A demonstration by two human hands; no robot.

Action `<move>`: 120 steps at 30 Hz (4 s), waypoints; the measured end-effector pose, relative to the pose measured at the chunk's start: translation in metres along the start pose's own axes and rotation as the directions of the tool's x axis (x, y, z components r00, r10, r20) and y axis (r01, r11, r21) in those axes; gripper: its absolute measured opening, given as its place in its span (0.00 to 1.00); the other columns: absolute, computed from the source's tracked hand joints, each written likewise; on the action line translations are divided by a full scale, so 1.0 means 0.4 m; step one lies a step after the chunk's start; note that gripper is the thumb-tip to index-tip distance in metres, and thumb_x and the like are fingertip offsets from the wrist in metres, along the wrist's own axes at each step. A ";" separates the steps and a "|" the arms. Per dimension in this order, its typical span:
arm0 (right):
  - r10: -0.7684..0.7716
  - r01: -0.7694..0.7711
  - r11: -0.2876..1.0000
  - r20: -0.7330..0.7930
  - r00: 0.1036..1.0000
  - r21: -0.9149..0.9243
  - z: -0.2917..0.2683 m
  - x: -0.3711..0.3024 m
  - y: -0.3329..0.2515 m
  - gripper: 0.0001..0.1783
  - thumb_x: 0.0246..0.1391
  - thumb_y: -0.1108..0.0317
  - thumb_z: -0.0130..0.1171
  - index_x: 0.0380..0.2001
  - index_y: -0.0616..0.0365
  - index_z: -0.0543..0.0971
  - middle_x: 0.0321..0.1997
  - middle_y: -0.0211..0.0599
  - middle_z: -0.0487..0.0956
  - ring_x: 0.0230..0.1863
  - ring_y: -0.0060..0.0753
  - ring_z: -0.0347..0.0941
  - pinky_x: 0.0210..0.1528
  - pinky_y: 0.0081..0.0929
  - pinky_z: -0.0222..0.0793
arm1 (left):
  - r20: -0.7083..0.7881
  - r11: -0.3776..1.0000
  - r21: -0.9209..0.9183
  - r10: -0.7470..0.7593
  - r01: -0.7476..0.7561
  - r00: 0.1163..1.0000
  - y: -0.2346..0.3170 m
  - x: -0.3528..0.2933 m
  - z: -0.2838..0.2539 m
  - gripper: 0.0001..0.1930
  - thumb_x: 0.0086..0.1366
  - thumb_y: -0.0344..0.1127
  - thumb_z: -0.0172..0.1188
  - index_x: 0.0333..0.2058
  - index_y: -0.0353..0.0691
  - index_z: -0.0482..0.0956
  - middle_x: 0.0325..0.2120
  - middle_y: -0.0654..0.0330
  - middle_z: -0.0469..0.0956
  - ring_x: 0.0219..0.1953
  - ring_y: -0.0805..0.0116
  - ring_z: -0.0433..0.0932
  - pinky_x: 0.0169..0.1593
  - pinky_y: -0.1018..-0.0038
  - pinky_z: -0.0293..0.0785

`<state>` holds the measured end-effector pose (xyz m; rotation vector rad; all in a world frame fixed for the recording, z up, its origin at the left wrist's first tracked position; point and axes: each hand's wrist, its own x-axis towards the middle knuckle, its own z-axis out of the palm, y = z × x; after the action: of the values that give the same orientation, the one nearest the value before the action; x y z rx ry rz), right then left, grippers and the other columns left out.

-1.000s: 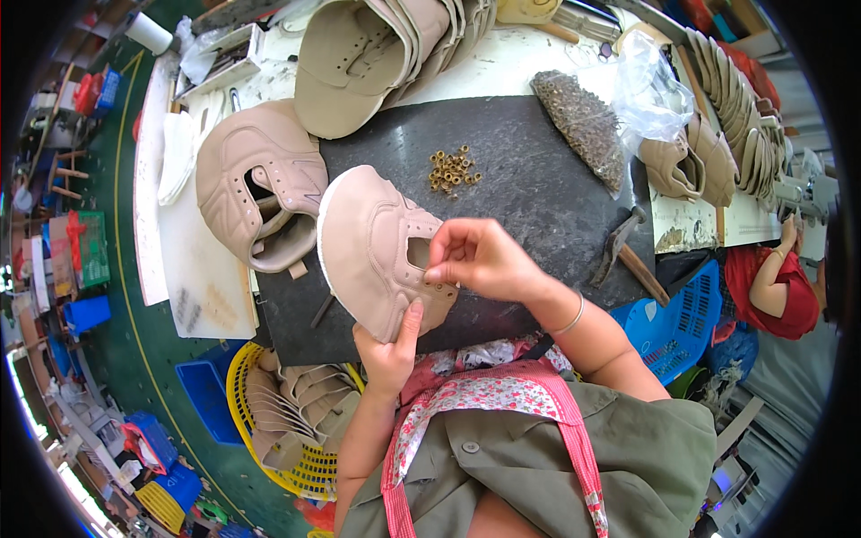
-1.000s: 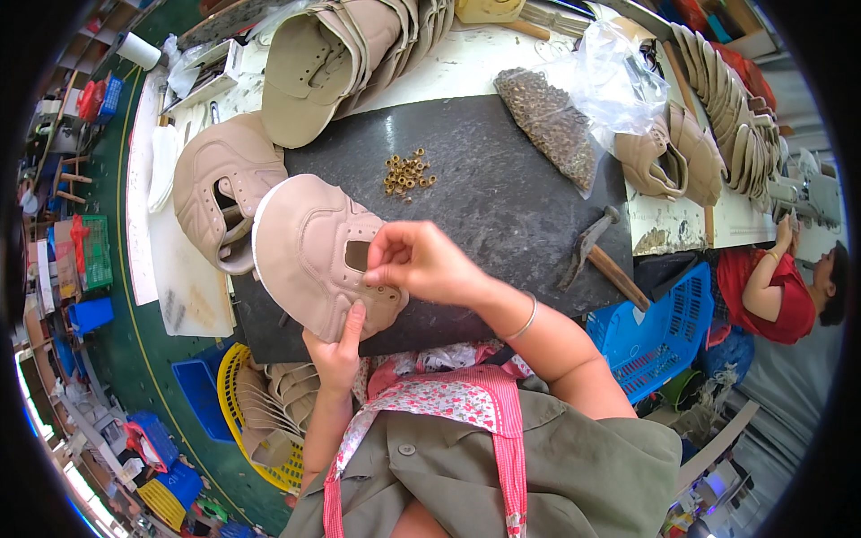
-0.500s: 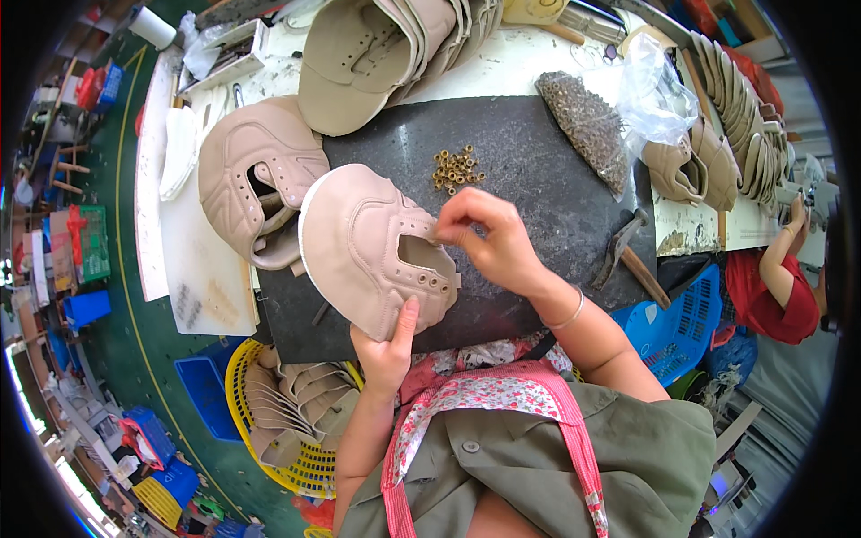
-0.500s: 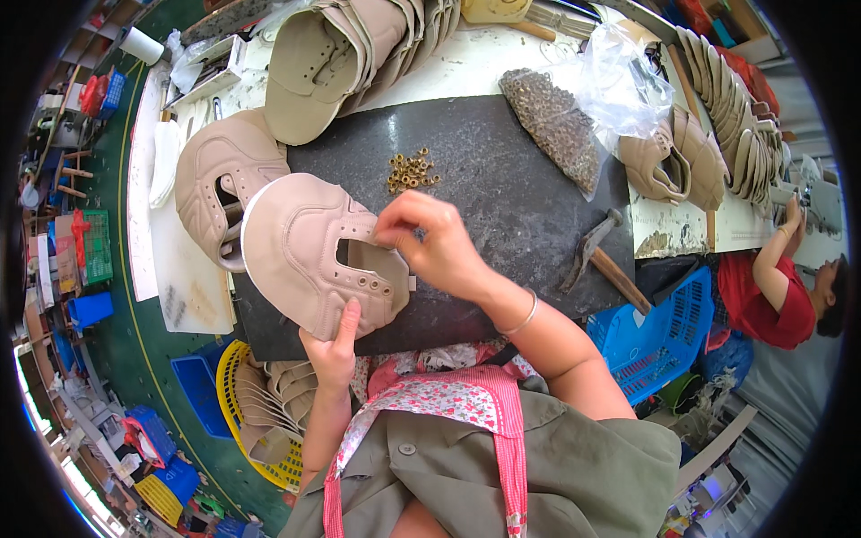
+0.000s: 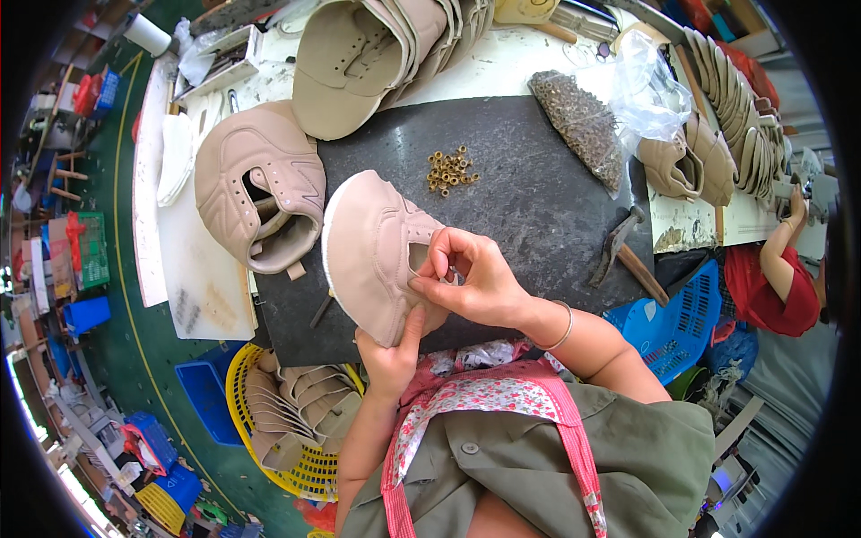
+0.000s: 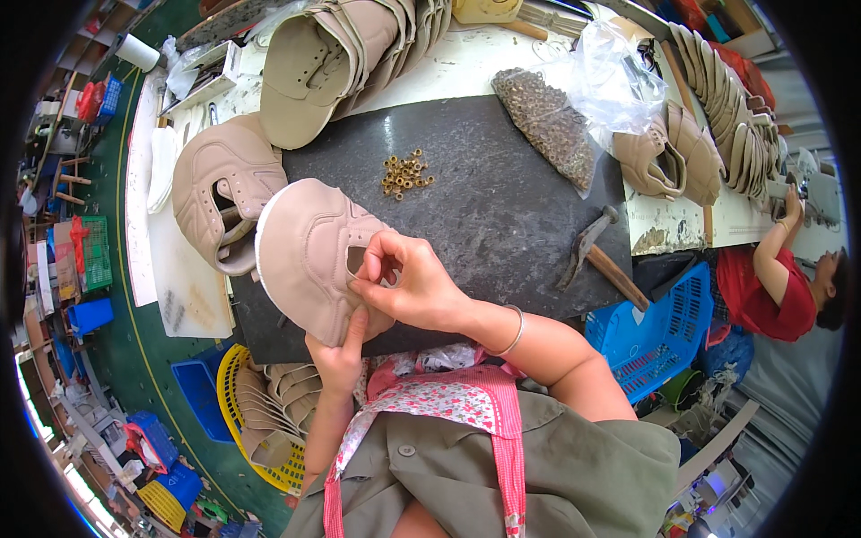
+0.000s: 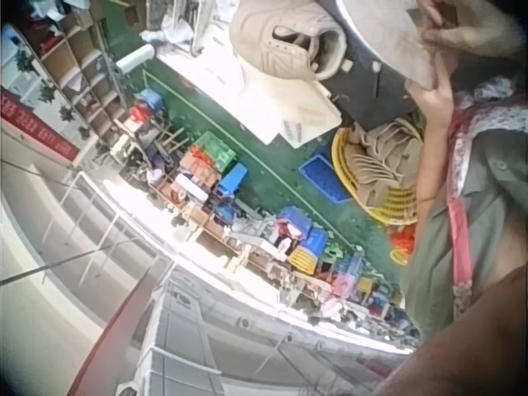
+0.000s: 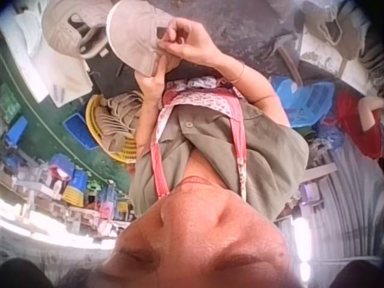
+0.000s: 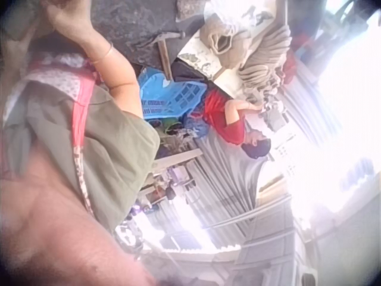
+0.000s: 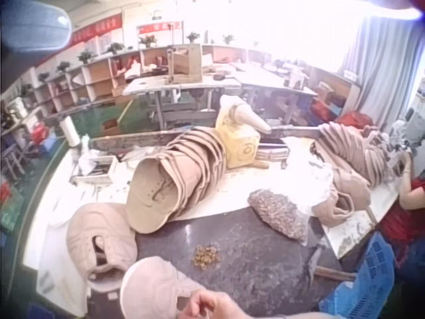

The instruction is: The person assembles shoe uppers by picking up metal eyelets from the workbench and inserting them into the holes of the shoe uppers by hand.

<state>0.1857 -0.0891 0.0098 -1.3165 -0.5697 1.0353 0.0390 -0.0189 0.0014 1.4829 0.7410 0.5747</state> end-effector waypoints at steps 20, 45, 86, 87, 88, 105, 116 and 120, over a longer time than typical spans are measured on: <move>-0.476 0.001 0.317 -0.158 0.865 -0.948 -0.158 0.099 0.075 0.03 0.43 0.75 0.55 0.23 0.57 0.71 0.26 0.36 0.69 0.33 0.39 0.68 0.33 0.33 0.66 | -0.034 0.996 -0.076 -0.039 0.036 0.999 0.000 0.006 -0.008 0.09 0.55 0.27 0.60 0.35 0.29 0.75 0.30 0.58 0.78 0.32 0.73 0.75 0.37 0.77 0.70; 0.078 -0.070 0.956 -0.020 0.997 0.284 0.010 -0.007 -0.022 0.17 0.32 0.85 0.64 0.18 0.56 0.66 0.22 0.32 0.72 0.25 0.22 0.69 0.27 0.18 0.67 | 0.440 0.993 -0.081 0.110 -0.083 0.891 0.066 0.022 -0.077 0.22 0.54 0.36 0.61 0.45 0.32 0.70 0.43 0.48 0.74 0.46 0.61 0.73 0.49 0.69 0.68; -0.267 0.267 0.933 0.034 0.963 -0.242 0.001 0.010 -0.008 0.07 0.44 0.84 0.55 0.29 0.66 0.76 0.40 0.39 0.75 0.38 0.24 0.72 0.39 0.19 0.69 | -0.002 0.841 -0.499 -0.243 0.210 0.970 -0.008 0.009 -0.009 0.10 0.58 0.28 0.56 0.39 0.31 0.75 0.35 0.60 0.76 0.36 0.77 0.73 0.41 0.80 0.68; -0.267 0.264 0.919 0.031 0.963 -0.293 0.003 0.007 -0.004 0.07 0.43 0.84 0.56 0.29 0.66 0.76 0.40 0.37 0.75 0.36 0.24 0.72 0.39 0.19 0.69 | 0.010 0.839 -0.499 -0.246 0.218 0.969 -0.005 0.008 -0.007 0.10 0.58 0.28 0.56 0.39 0.31 0.75 0.35 0.60 0.76 0.36 0.77 0.73 0.41 0.80 0.68; -0.264 0.259 0.920 0.025 0.964 -0.295 0.004 0.006 0.000 0.07 0.43 0.84 0.56 0.29 0.66 0.76 0.40 0.37 0.75 0.36 0.24 0.72 0.39 0.19 0.69 | 0.003 0.850 -0.484 -0.238 0.210 0.971 0.000 0.005 -0.004 0.10 0.58 0.27 0.56 0.39 0.30 0.75 0.35 0.60 0.76 0.36 0.77 0.73 0.41 0.80 0.68; -0.411 -0.040 0.500 -0.277 0.868 -0.865 -0.129 0.083 0.031 0.09 0.41 0.75 0.62 0.26 0.62 0.72 0.22 0.32 0.72 0.25 0.25 0.72 0.24 0.22 0.65 | -0.031 0.843 -0.504 -0.233 0.186 0.972 -0.007 -0.005 -0.003 0.12 0.58 0.24 0.56 0.42 0.31 0.73 0.38 0.58 0.75 0.40 0.75 0.73 0.45 0.78 0.67; -0.233 0.199 0.935 -0.083 0.969 -0.294 -0.034 0.014 -0.024 0.06 0.39 0.82 0.58 0.24 0.62 0.78 0.30 0.38 0.78 0.32 0.30 0.75 0.34 0.22 0.70 | -0.016 0.834 -0.514 -0.242 0.199 0.970 -0.009 -0.004 -0.001 0.13 0.58 0.23 0.55 0.43 0.30 0.72 0.39 0.57 0.75 0.40 0.74 0.73 0.46 0.77 0.68; -0.374 0.352 0.901 -0.045 0.926 -0.255 0.002 0.018 0.003 0.07 0.40 0.85 0.57 0.25 0.64 0.78 0.32 0.35 0.77 0.32 0.23 0.73 0.33 0.18 0.70 | -0.009 0.853 -0.485 -0.228 0.195 0.974 0.005 -0.003 0.008 0.13 0.58 0.24 0.56 0.43 0.29 0.72 0.39 0.57 0.75 0.40 0.73 0.73 0.46 0.77 0.68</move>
<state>0.1880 -0.0824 0.0072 -1.3957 -0.8564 0.6055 0.0408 -0.0216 0.0032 0.9084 0.7369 0.5896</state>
